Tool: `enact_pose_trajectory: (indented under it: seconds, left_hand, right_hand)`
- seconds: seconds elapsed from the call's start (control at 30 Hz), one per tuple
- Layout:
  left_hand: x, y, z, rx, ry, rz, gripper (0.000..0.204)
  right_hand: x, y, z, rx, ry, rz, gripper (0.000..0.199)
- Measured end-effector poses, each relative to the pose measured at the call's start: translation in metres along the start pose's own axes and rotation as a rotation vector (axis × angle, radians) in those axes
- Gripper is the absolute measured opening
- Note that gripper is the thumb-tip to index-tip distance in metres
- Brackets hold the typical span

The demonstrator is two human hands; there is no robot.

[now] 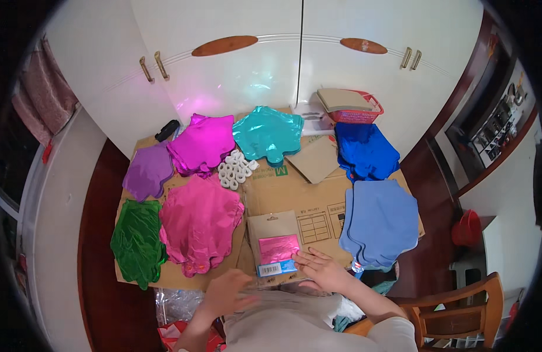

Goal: Folding various colored fabric items and placing them into individual plastic packages.

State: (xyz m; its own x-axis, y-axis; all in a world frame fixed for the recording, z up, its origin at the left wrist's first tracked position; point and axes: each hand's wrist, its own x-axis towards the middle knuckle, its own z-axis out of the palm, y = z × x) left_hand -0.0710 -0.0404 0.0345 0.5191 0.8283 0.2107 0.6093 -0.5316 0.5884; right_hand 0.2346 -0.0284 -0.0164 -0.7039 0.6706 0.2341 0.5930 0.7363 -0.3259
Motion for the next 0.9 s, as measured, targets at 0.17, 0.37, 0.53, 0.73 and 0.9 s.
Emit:
enact_pose_trajectory:
  seconds: [0.17, 0.37, 0.53, 0.73, 0.9]
  left_hand:
    - [0.001, -0.009, 0.029, 0.434, -0.033, 0.322, 0.022]
    - [0.005, -0.019, 0.053, 0.075, 0.248, 0.172, 0.011]
    - [0.010, -0.011, 0.063, -0.076, 0.239, -0.169, 0.009]
    - [0.022, -0.003, 0.065, -0.042, 0.180, -0.418, 0.018]
    - [0.032, 0.004, 0.060, 0.079, 0.163, -0.452, 0.027]
  right_hand:
    - [0.001, -0.001, 0.001, 0.010, 0.016, 0.001, 0.039]
    - [0.001, -0.001, 0.004, 0.076, 0.076, 0.029, 0.027]
    - [0.005, -0.003, 0.019, 0.157, 0.243, 0.141, 0.019]
    - [0.009, -0.013, 0.031, 0.167, 0.276, 0.300, 0.021]
    - [0.018, -0.024, 0.013, 0.129, 0.373, 0.402, 0.048]
